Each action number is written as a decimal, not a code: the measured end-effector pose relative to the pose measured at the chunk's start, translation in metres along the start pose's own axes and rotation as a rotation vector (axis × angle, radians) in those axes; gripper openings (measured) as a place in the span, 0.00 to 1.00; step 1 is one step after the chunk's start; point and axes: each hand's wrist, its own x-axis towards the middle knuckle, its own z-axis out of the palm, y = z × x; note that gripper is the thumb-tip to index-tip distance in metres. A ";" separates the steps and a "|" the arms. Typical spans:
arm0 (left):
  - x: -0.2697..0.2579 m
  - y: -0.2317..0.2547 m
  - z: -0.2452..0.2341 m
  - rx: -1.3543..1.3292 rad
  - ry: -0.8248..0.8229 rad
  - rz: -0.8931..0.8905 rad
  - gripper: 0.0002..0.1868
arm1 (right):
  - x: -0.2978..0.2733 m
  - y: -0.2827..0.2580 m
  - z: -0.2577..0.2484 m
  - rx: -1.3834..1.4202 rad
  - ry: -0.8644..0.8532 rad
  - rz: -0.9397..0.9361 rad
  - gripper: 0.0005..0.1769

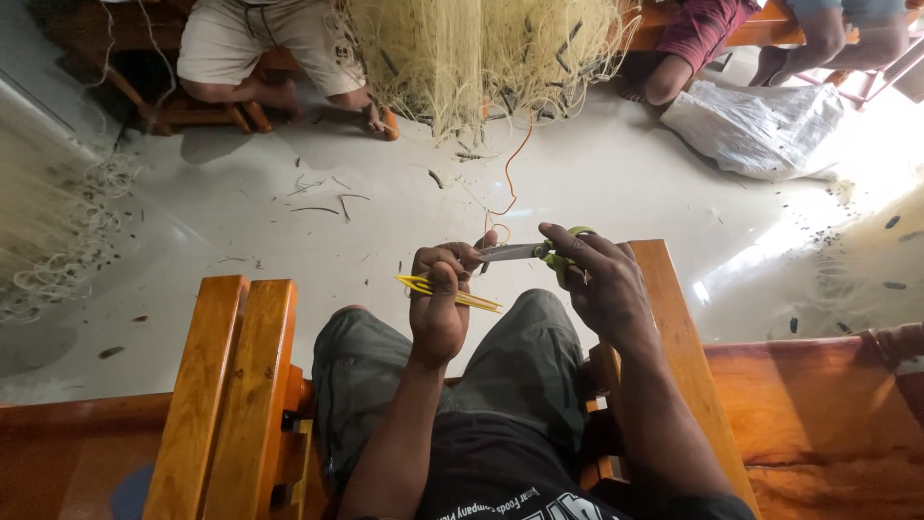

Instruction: A person is weaving or repairing a fishing net using a yellow net needle and scissors.

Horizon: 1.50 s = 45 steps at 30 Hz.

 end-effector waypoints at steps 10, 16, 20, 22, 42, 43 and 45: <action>0.001 0.009 0.008 -0.028 -0.008 -0.014 0.12 | 0.001 -0.003 -0.005 -0.006 -0.058 0.038 0.38; 0.000 -0.001 -0.004 -0.056 -0.003 -0.016 0.12 | 0.000 -0.003 -0.007 0.000 -0.107 0.075 0.38; 0.001 0.005 -0.001 -0.057 -0.016 -0.034 0.13 | 0.002 -0.012 -0.012 0.018 -0.141 0.074 0.38; 0.001 0.005 -0.002 -0.050 -0.017 -0.037 0.13 | 0.001 -0.008 -0.013 0.006 -0.171 0.077 0.39; 0.002 0.009 -0.016 0.026 -0.104 -0.049 0.13 | 0.000 -0.009 -0.017 0.088 -0.325 0.063 0.37; 0.003 0.009 -0.017 0.031 -0.112 -0.042 0.13 | -0.001 -0.008 -0.017 0.093 -0.323 0.052 0.37; 0.005 0.011 -0.017 0.037 -0.120 -0.038 0.13 | -0.001 -0.006 -0.017 0.099 -0.321 0.043 0.37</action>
